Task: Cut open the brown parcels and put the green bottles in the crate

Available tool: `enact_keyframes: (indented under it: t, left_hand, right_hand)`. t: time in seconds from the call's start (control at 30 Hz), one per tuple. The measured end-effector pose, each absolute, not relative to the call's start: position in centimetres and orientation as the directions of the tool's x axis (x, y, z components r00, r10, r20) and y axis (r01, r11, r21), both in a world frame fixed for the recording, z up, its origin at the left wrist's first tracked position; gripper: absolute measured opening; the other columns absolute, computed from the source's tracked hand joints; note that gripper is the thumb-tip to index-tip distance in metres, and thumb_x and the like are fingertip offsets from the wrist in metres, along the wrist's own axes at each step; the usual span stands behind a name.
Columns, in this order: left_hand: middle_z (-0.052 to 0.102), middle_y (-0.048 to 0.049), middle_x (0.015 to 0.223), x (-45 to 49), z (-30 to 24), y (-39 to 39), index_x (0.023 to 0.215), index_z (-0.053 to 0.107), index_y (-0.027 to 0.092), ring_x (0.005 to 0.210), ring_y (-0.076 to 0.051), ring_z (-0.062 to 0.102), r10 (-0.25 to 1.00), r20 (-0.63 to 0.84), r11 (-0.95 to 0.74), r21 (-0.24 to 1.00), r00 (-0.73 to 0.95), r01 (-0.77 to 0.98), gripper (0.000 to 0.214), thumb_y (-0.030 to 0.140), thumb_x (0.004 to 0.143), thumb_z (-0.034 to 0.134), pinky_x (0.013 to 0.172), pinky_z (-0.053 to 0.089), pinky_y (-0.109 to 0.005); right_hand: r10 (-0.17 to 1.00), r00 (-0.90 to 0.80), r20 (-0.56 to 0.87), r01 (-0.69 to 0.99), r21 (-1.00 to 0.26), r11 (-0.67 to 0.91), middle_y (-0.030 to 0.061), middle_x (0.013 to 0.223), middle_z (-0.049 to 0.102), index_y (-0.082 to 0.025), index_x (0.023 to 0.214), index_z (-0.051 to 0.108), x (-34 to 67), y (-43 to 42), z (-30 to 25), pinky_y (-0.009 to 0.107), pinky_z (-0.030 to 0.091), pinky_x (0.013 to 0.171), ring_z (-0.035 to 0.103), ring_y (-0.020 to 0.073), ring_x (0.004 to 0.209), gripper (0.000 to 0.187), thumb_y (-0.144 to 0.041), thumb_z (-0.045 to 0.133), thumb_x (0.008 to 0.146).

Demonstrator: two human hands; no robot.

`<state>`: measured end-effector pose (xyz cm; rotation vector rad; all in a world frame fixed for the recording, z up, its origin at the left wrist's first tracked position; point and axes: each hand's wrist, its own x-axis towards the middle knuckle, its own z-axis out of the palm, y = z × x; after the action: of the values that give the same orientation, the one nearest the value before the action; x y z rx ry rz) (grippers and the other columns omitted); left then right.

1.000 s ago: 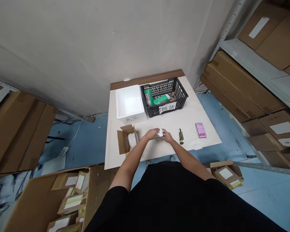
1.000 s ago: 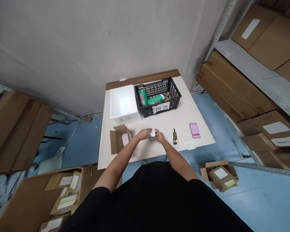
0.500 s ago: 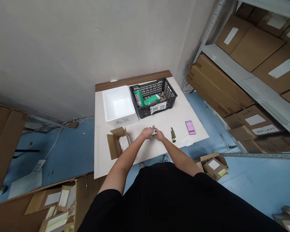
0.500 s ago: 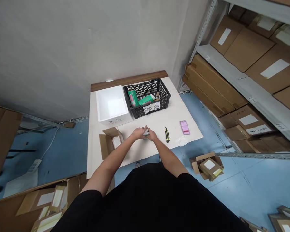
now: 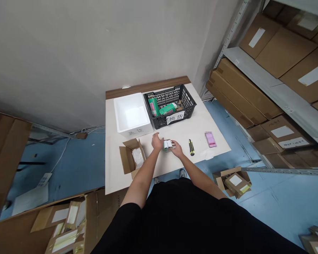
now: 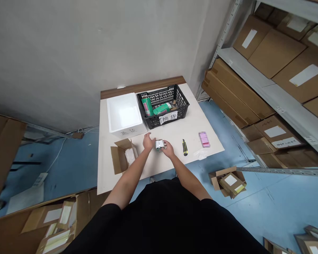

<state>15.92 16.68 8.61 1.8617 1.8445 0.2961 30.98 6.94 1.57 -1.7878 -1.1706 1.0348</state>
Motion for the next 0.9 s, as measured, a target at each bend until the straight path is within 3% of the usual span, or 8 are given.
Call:
enact_keyframes:
  t: [0.1,0.2,0.37,0.5,0.6,0.7,0.8,0.9]
  left_hand:
    - [0.067,-0.0098,0.144,16.0,7.8,15.2,0.141,0.066,0.026,0.134,-0.026,0.063,0.954,-0.127,-0.152,0.576,0.272,0.803,0.045,0.023,0.097,0.060,0.115,0.050,-0.039]
    - [0.074,-0.0079,0.133,16.0,7.2,14.8,0.140,0.069,0.026,0.126,-0.026,0.067,0.874,-0.189,-0.240,0.633,0.447,0.736,0.049,0.024,0.091,0.066,0.114,0.051,-0.039]
    - [0.077,-0.0070,0.130,16.1,7.0,15.2,0.137,0.072,0.025,0.118,-0.026,0.072,0.875,-0.249,-0.176,0.635,0.415,0.753,0.053,0.016,0.086,0.062,0.105,0.057,-0.038]
    - [0.077,-0.0059,0.133,15.4,6.7,15.2,0.144,0.067,0.025,0.120,-0.024,0.072,0.876,-0.242,-0.153,0.680,0.416,0.717,0.059,0.014,0.087,0.055,0.107,0.057,-0.037]
    - [0.069,-0.0067,0.148,14.6,6.3,14.8,0.155,0.056,0.025,0.131,-0.022,0.067,0.892,-0.210,-0.122,0.741,0.400,0.661,0.070,0.012,0.086,0.054,0.112,0.054,-0.036]
    - [0.062,-0.0095,0.156,14.4,6.1,14.3,0.156,0.054,0.022,0.139,-0.024,0.062,0.887,-0.183,-0.153,0.751,0.425,0.643,0.071,0.019,0.085,0.062,0.117,0.050,-0.038]
    - [0.066,-0.0123,0.150,15.0,6.1,14.0,0.153,0.057,0.021,0.136,-0.029,0.064,0.889,-0.208,-0.157,0.699,0.408,0.698,0.069,0.024,0.084,0.069,0.116,0.052,-0.043]
    - [0.068,-0.0113,0.146,15.7,6.2,13.9,0.149,0.060,0.022,0.132,-0.027,0.066,0.904,-0.207,-0.136,0.691,0.375,0.710,0.062,0.019,0.087,0.063,0.114,0.054,-0.042]
  right_hand:
    - [0.948,0.268,-0.173,0.386,-0.882,-0.270,0.0102,0.134,0.070,-0.024,0.140,0.063,30.6,7.2,2.2,0.042,0.061,0.096,0.072,0.0242,0.104,0.062,-0.030,0.072,0.079]
    - [0.951,0.255,-0.174,0.483,-0.829,-0.281,0.0088,0.127,0.072,-0.024,0.138,0.064,30.3,7.6,2.9,0.040,0.060,0.098,0.072,0.0239,0.100,0.060,-0.030,0.073,0.079]
    - [0.944,0.260,-0.204,0.573,-0.754,-0.321,0.0052,0.112,0.076,-0.028,0.140,0.060,30.3,7.8,3.8,0.039,0.058,0.093,0.073,0.0264,0.098,0.062,-0.030,0.075,0.080]
    - [0.949,0.254,-0.189,0.602,-0.737,-0.307,0.0050,0.108,0.078,-0.029,0.144,0.056,30.6,7.7,4.1,0.035,0.056,0.090,0.075,0.0276,0.099,0.062,-0.028,0.073,0.084]
    - [0.947,0.251,-0.200,0.585,-0.748,-0.313,0.0048,0.100,0.079,-0.026,0.149,0.052,31.1,7.7,4.1,0.033,0.055,0.088,0.075,0.0264,0.094,0.057,-0.027,0.061,0.093]
    - [0.951,0.231,-0.204,0.563,-0.769,-0.301,0.0041,0.090,0.077,-0.021,0.153,0.048,31.7,7.5,3.8,0.032,0.055,0.086,0.074,0.0253,0.089,0.055,-0.024,0.048,0.098]
    - [0.948,0.261,-0.182,0.548,-0.781,-0.301,0.0049,0.096,0.078,-0.022,0.152,0.049,31.8,7.2,3.5,0.033,0.056,0.089,0.073,0.0242,0.089,0.054,-0.024,0.048,0.098]
    - [0.944,0.303,-0.127,0.551,-0.785,-0.283,0.0087,0.120,0.075,-0.024,0.144,0.057,31.4,7.0,3.3,0.037,0.057,0.094,0.073,0.0228,0.092,0.044,-0.029,0.048,0.101]
